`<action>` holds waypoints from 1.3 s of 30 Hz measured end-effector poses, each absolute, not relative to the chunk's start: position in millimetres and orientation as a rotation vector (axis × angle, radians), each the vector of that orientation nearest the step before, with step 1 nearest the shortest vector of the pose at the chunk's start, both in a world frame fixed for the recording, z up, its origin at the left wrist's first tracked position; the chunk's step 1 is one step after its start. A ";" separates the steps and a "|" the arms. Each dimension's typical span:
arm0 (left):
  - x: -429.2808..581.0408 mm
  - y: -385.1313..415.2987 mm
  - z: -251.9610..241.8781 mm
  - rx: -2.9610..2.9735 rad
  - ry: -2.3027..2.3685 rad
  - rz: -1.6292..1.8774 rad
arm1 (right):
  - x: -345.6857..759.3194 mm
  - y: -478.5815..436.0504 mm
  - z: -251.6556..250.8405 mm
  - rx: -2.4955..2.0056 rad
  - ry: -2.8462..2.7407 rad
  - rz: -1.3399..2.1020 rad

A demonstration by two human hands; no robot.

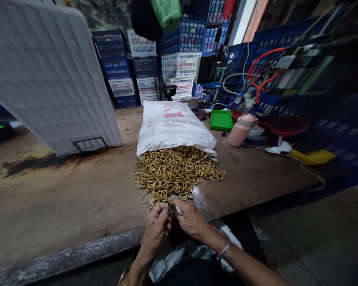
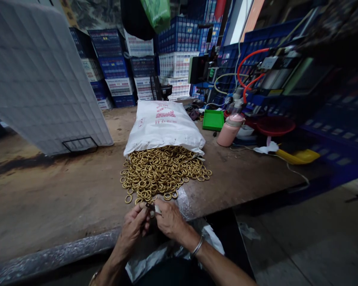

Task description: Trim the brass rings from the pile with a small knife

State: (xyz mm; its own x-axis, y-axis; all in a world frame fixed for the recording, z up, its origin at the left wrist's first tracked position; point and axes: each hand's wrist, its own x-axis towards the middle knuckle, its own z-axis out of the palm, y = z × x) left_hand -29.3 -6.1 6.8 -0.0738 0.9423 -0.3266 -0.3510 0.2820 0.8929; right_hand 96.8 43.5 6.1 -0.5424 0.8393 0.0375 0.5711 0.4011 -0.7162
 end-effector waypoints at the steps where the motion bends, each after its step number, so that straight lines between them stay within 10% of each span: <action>1: -28.4 -5.6 7.7 0.687 1.188 1.215 | 98.2 42.0 6.2 -1.214 -2.355 0.877; 14: -28.4 -22.5 18.5 0.759 1.157 1.180 | 109.3 57.5 1.1 -1.651 -2.464 0.554; 24: -29.7 -21.8 17.3 0.741 1.160 1.167 | 94.5 40.0 30.7 -1.108 -1.960 1.296; 39: -30.0 -23.1 10.2 0.653 1.066 1.209 | 87.4 41.6 23.9 -1.170 -1.805 1.430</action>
